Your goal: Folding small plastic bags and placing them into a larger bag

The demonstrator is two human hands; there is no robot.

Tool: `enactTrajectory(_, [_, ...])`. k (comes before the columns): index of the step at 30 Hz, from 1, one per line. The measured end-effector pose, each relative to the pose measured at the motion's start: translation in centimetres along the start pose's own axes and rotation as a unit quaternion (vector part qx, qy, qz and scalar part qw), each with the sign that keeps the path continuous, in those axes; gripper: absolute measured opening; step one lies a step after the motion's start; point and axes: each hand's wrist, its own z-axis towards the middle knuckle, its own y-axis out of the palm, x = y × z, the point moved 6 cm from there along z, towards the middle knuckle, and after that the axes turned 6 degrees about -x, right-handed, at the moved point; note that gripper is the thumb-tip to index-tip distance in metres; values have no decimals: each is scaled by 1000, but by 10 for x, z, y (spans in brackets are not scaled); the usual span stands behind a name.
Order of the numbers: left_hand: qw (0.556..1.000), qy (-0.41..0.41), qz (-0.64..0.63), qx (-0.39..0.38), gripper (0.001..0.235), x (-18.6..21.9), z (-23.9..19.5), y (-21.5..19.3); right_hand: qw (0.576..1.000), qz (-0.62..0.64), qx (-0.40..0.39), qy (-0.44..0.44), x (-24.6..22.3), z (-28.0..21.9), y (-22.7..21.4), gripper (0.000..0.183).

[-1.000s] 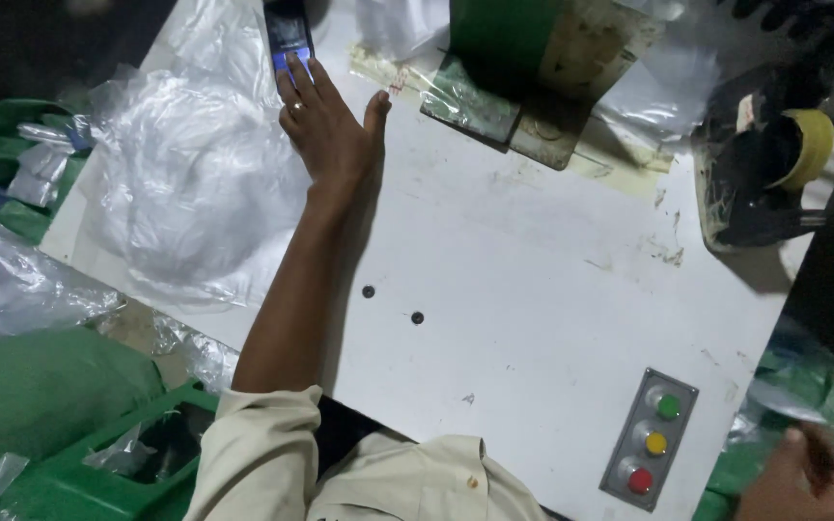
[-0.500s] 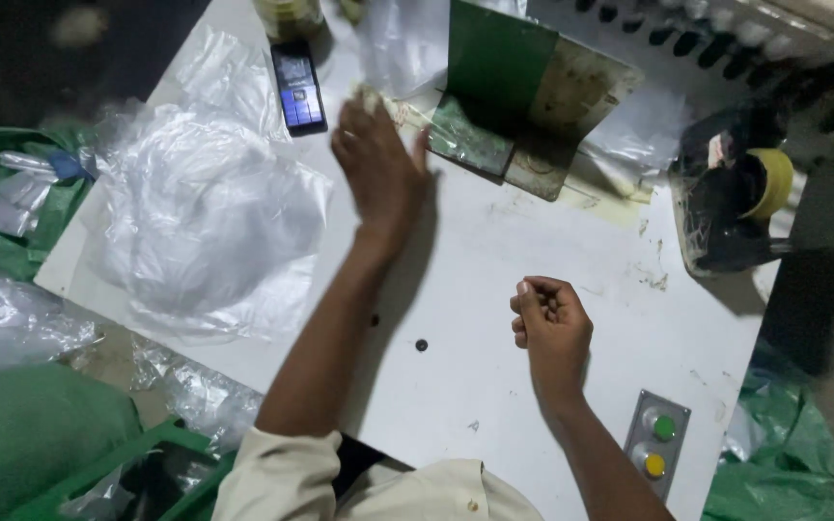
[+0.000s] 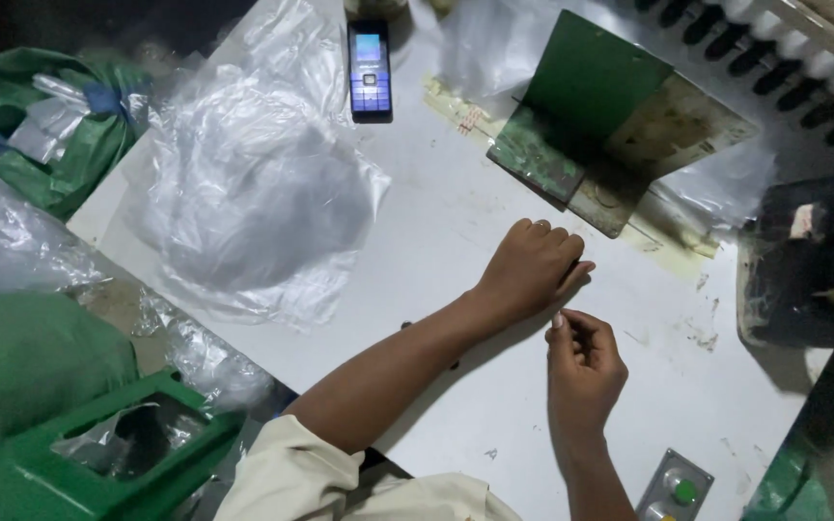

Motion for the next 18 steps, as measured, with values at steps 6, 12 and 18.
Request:
enactTrajectory(6, [1000,5,25,1,27,1,0,-3,999,-47,-6,-27,-7,-1,3,9])
enactTrajectory(12, [1000,7,14,2,25,1,1,-5,998,-48,-10,-43,0,4,0,11])
enactTrajectory(18, [1000,8,3,-19,29,-1,2,0,995,-69,-21,-62,-4,5,-5,12])
